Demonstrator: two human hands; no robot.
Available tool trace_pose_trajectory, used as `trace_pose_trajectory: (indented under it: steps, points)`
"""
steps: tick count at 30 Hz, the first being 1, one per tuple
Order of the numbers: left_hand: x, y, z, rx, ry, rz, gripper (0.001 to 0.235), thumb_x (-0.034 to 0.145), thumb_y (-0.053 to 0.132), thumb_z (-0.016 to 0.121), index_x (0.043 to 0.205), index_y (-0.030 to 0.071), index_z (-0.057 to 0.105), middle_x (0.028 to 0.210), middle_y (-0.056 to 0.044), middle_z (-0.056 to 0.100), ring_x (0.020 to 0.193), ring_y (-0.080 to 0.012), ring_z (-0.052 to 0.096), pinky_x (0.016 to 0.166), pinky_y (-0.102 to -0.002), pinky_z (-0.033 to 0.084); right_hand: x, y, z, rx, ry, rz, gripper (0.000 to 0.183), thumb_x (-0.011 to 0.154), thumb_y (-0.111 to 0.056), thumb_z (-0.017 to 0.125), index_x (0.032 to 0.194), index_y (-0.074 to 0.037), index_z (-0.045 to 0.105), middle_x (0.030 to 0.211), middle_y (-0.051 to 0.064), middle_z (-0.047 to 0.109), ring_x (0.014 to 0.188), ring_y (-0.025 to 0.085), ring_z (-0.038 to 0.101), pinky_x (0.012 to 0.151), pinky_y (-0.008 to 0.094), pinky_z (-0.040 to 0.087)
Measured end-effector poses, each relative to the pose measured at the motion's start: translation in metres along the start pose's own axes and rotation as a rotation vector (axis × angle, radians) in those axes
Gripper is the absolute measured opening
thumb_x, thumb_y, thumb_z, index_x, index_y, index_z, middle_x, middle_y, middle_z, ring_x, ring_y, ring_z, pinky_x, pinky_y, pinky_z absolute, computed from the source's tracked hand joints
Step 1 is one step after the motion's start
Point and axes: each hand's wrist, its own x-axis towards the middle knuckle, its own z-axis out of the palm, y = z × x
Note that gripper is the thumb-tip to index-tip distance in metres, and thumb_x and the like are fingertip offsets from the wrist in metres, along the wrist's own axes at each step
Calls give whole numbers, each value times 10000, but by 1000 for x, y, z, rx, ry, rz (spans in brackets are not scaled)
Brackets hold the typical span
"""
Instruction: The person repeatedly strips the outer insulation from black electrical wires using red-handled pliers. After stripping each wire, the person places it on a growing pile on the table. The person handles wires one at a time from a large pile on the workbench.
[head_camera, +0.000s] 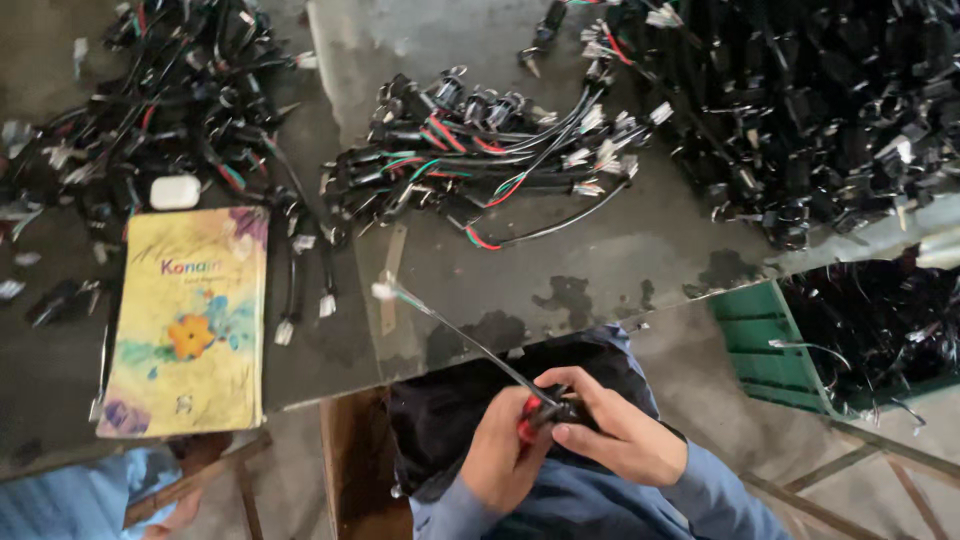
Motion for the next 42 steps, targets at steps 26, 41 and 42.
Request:
trace_pose_trajectory:
  steps: [26,41,42]
  points:
    - [-28,-33,15,307,-105,-512,314,888,268,712,1063,48,572,848,-191,701,836,-413,674,724,-503,521,16,33,31,-971,475,127,396,889,-146,636,1284,-138,607,985,147,662,843,362,670,715,462,515]
    - [1,-6,9,124,-136,-553,248,875,202,727,1049,79,599,900,-161,689,899,-378,681,806,-458,531,9,15,16,-706,304,-61,347,862,-216,735,1113,-37,574,891,163,691,842,377,674,676,431,507]
    - [2,2,5,64,-138,-534,243,869,185,730,1045,79,600,911,-162,683,903,-381,679,807,-453,537,3,3,11,-631,226,-58,328,872,-204,726,1114,-34,583,883,157,698,831,359,684,680,418,517]
